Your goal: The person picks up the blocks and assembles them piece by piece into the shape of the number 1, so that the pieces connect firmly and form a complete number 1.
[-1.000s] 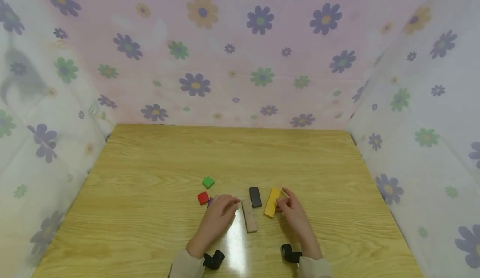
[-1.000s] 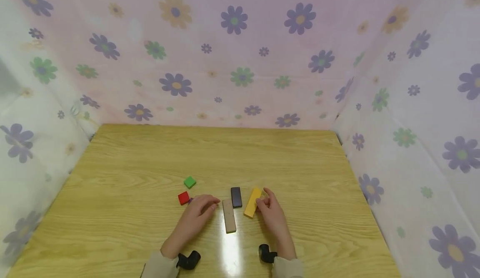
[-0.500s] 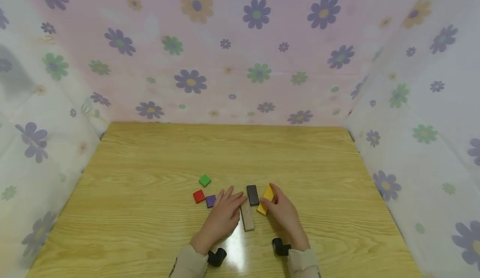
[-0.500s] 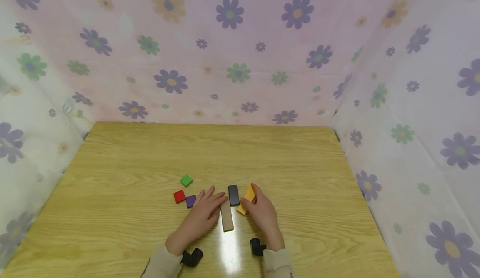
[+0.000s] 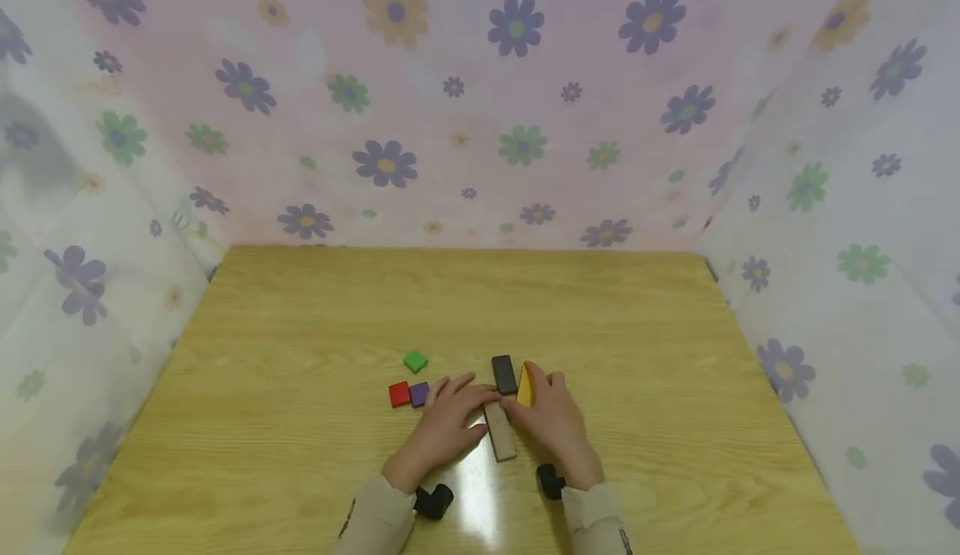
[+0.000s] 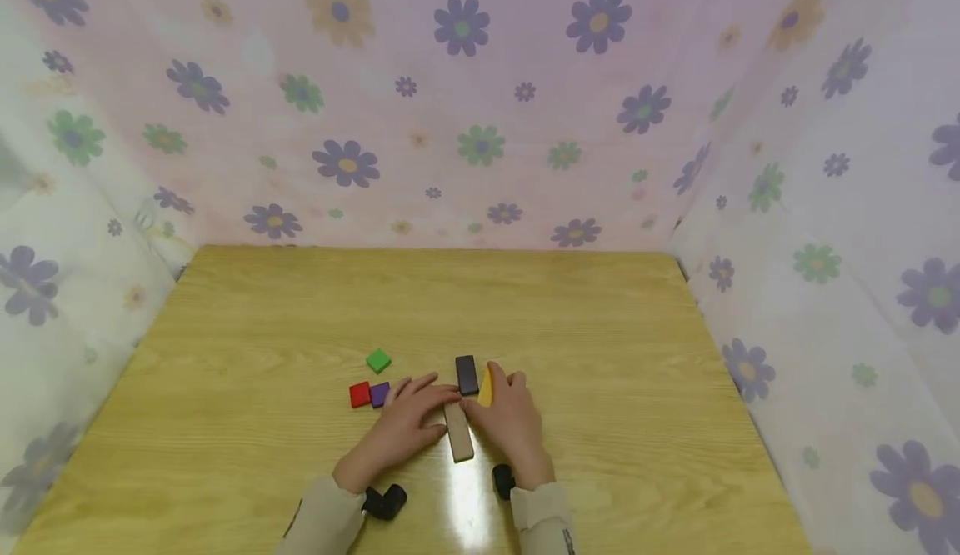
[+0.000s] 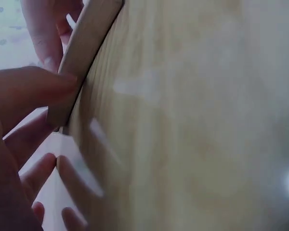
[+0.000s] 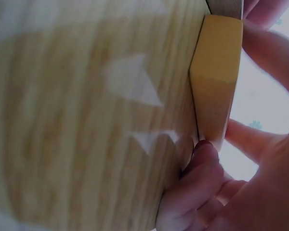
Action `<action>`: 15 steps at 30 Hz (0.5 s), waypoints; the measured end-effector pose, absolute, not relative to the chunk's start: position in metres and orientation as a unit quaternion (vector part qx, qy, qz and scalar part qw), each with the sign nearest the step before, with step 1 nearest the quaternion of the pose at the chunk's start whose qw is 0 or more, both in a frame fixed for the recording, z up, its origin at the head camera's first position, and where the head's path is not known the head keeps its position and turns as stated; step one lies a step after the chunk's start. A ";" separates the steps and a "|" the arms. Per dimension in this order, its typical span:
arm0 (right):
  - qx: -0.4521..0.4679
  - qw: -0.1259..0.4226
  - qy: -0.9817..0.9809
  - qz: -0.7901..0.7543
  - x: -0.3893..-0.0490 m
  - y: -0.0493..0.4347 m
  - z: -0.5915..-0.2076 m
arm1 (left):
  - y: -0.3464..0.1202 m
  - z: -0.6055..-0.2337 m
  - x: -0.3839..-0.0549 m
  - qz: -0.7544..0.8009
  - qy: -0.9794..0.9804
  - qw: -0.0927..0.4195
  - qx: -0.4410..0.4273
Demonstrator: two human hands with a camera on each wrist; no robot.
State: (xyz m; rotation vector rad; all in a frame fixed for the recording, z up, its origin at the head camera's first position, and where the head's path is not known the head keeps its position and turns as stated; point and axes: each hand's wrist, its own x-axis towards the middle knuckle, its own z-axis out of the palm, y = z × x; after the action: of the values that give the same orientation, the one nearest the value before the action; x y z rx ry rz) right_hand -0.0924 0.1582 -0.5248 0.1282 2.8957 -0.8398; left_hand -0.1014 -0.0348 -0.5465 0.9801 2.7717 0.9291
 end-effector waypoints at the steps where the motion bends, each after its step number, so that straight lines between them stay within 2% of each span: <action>1: 0.043 0.060 0.958 -0.276 -0.094 0.159 -0.523 | -0.034 -0.546 -0.103 0.296 0.902 0.028 0.315; 9: 0.043 0.075 0.954 -0.289 -0.098 0.164 -0.521 | -0.034 -0.546 -0.109 0.231 0.926 0.052 0.294; 15: 0.040 0.075 0.952 -0.295 -0.092 0.164 -0.526 | -0.037 -0.550 -0.101 0.245 0.915 0.059 0.316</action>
State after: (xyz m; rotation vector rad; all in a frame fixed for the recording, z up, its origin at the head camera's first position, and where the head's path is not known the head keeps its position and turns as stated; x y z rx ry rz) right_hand -0.0924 0.1643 -0.5265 0.1192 2.8544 -0.8859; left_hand -0.1009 -0.0367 -0.5496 0.9557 2.7701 0.7426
